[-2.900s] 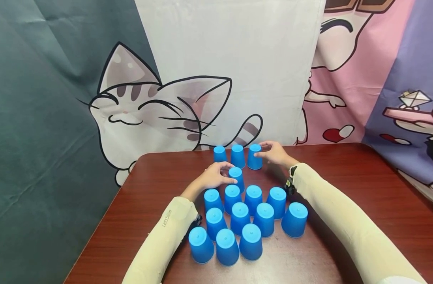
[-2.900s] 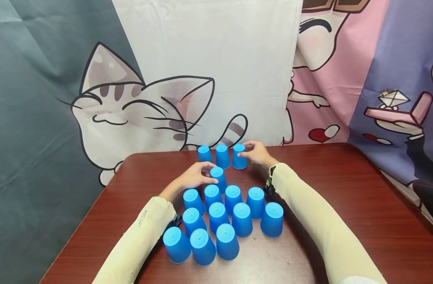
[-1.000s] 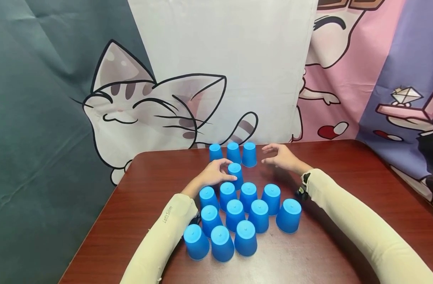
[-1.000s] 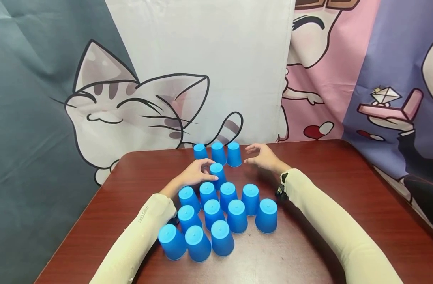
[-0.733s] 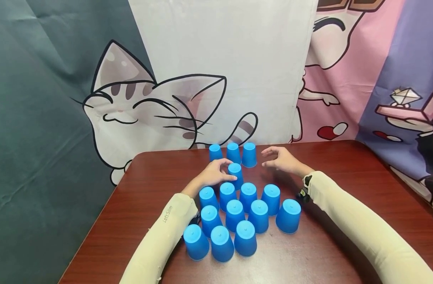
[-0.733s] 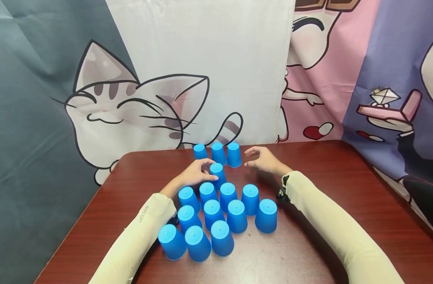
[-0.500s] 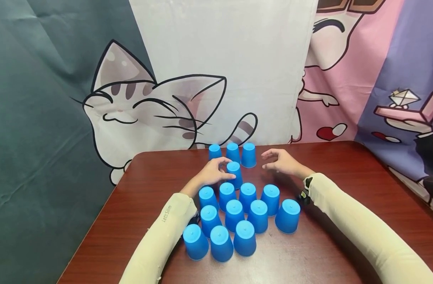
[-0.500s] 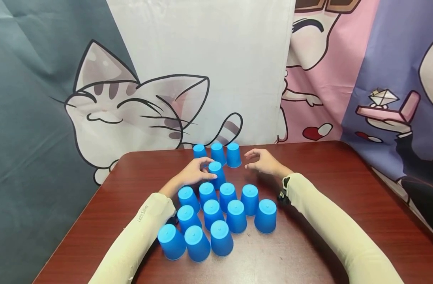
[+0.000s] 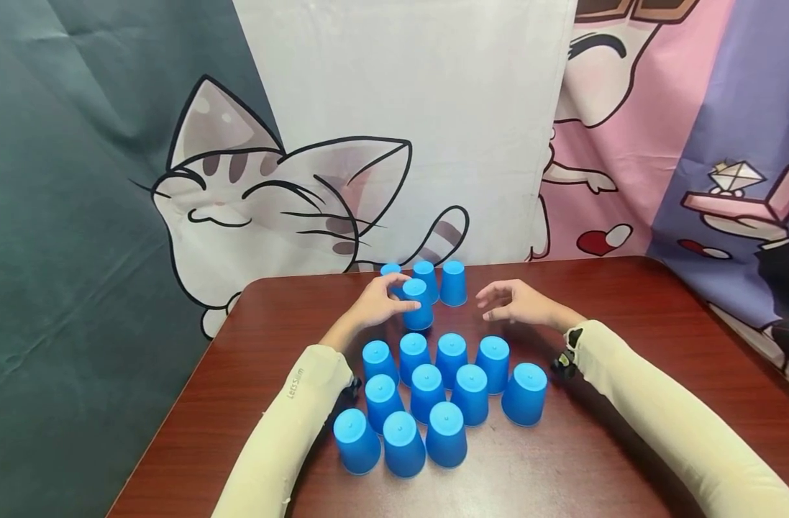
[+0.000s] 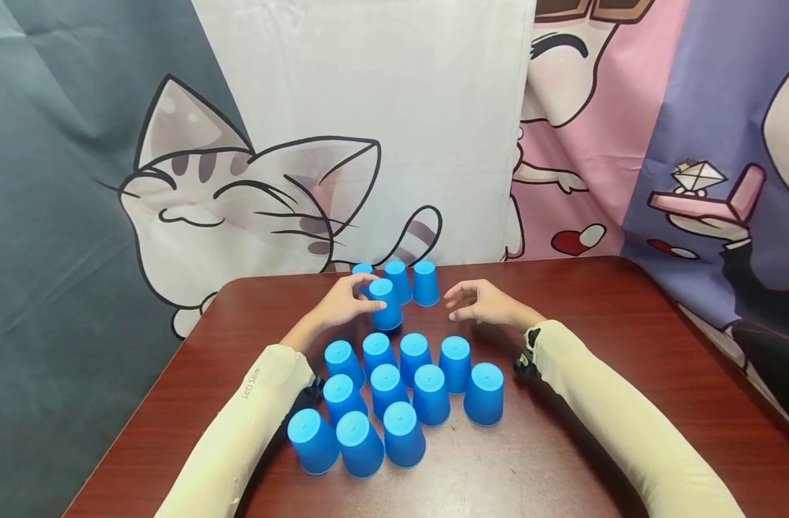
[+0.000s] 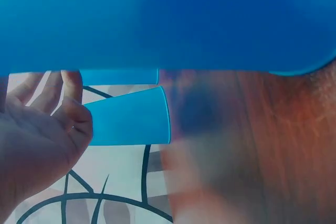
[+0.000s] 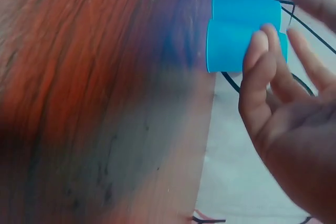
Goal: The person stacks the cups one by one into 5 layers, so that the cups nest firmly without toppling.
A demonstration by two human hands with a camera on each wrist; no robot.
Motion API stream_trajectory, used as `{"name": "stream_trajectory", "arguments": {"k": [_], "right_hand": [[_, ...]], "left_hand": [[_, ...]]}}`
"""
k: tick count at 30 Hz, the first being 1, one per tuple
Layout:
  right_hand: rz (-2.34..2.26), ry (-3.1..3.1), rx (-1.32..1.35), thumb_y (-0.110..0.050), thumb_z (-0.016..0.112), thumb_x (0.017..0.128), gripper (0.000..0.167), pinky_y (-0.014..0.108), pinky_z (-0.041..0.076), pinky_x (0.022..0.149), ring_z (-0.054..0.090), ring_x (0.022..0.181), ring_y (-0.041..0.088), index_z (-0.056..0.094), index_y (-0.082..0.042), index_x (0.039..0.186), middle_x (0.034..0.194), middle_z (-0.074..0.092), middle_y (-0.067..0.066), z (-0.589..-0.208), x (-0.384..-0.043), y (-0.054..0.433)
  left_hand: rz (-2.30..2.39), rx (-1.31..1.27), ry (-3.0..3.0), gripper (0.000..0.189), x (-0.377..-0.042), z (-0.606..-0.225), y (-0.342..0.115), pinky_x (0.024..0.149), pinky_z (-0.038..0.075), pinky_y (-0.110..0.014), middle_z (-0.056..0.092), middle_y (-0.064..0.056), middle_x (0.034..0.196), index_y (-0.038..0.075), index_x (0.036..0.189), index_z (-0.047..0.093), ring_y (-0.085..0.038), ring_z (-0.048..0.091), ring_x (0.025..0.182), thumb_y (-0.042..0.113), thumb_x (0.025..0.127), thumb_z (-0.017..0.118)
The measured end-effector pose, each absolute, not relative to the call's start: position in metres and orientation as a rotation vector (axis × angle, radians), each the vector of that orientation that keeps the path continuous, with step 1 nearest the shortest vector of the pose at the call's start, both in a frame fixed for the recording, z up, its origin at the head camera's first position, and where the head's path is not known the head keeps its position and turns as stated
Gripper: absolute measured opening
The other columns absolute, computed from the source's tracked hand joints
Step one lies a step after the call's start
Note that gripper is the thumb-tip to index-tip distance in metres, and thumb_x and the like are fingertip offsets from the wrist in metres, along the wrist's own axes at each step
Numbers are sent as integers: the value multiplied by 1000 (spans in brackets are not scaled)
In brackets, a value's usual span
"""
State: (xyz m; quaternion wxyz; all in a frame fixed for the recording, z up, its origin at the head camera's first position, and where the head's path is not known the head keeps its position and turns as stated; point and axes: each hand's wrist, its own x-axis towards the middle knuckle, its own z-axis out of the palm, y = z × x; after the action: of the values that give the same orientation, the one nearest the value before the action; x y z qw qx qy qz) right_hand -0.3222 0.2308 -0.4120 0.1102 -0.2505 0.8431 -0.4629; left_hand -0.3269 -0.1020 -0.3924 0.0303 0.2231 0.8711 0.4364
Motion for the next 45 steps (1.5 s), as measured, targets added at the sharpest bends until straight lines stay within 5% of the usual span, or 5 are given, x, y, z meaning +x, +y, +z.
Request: {"name": "stream_trajectory", "arguments": {"k": [6,10,30,38,45], "right_hand": [[-1322,2212,-952,-9,68,91,48,46,58,77,60,111,48,53,6,133,127,59,30,-407,-311,243],[-1283,2059,-985,-18,71,88,57,43,54,90,60,117,40,50,4,137,135,56,25,-404,-304,247],[-1256,1811,-1128,-16,76,86,57,56,54,84,62,110,40,52,9,131,124,65,17,-414,-295,243],[-1239,1861,-1101,-17,78,85,48,53,55,85,64,109,36,60,-3,128,121,68,14,-414,-295,242],[-1245,1860,-1123,-16,77,86,53,53,55,86,64,109,36,55,7,129,121,68,14,-414,-296,241]], "left_hand": [[1370,687,2680,55,-327,-392,-103,82,55,-38,63,-9,128,12,135,56,-21,63,89,31,88,77],[1390,690,2687,55,-328,-390,-104,76,55,-34,63,-9,126,11,136,56,-21,62,83,30,88,77],[1566,619,2753,54,-334,-370,-103,76,52,-35,64,-10,122,9,133,58,-25,59,82,30,87,78],[1557,622,2809,58,-344,-361,-101,92,50,-47,62,-14,127,8,134,57,-34,58,114,34,87,77],[1615,555,2779,58,-352,-355,-101,102,45,-52,59,-14,132,8,135,56,-36,52,126,35,88,76]]}}
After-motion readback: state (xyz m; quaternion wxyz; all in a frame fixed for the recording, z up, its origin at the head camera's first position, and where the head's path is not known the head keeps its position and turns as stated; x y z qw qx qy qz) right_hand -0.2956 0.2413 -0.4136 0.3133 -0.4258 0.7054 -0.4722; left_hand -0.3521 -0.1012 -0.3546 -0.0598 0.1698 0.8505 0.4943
